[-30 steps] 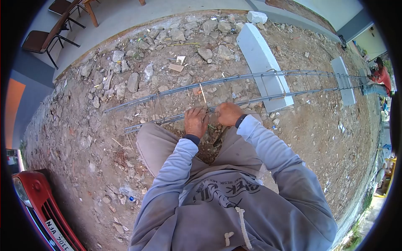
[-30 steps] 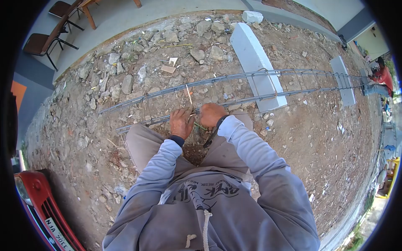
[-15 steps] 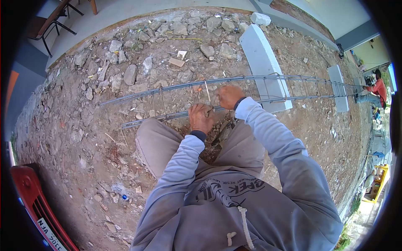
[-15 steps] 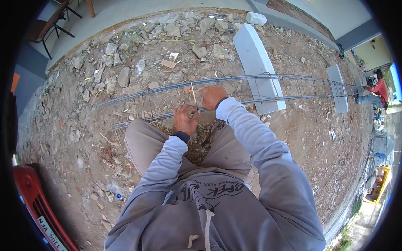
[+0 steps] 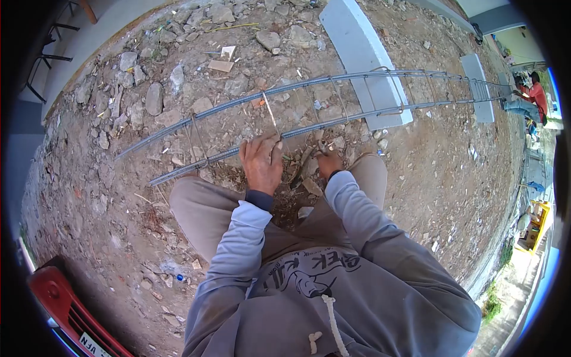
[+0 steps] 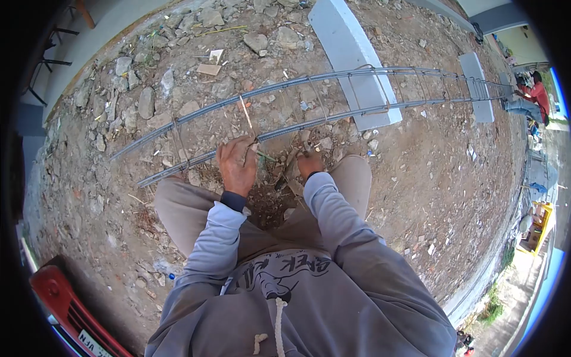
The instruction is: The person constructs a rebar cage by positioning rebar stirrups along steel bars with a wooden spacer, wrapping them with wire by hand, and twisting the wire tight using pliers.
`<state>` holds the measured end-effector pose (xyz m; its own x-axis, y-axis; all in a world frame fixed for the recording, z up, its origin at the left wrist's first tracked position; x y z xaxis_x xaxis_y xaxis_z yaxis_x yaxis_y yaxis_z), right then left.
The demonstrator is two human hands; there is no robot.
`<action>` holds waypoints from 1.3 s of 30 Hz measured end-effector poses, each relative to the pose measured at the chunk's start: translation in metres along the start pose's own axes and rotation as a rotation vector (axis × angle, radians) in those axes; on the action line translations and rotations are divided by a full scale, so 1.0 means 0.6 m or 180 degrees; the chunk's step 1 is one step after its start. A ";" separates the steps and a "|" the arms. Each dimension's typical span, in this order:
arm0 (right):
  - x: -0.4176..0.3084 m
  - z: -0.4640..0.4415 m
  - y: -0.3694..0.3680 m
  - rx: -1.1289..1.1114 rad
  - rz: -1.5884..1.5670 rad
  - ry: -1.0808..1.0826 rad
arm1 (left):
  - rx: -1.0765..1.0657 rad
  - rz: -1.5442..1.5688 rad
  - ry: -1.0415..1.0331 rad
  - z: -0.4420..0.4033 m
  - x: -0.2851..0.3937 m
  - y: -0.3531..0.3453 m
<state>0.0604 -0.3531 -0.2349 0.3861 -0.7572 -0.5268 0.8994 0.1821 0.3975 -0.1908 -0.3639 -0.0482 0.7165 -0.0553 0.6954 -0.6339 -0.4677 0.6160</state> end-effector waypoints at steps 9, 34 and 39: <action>0.016 -0.007 -0.019 0.0922 0.1119 -0.0453 | -0.1481 0.3023 0.3310 0.092 -0.054 -0.094; 0.067 -0.036 -0.060 0.0508 0.1677 -0.0521 | -0.1581 0.4254 0.3877 0.069 -0.053 -0.125; 0.040 -0.038 0.029 -0.0821 0.0966 0.0193 | -0.1384 0.5248 0.3975 0.075 -0.025 -0.131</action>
<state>0.0900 -0.3541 -0.2576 0.6465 -0.6080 -0.4609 0.7616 0.5491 0.3441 -0.1386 -0.3662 -0.1239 -0.8488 0.4599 0.2610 -0.4669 -0.4201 -0.7782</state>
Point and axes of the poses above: each hand's wrist, its own z-axis away from the middle knuckle, its own y-axis out of the back of the hand, x = y × z, the point moved 6 cm from there along -z, towards the middle knuckle, and after that the axes turned 3 degrees about -z, right-handed, at the moved point
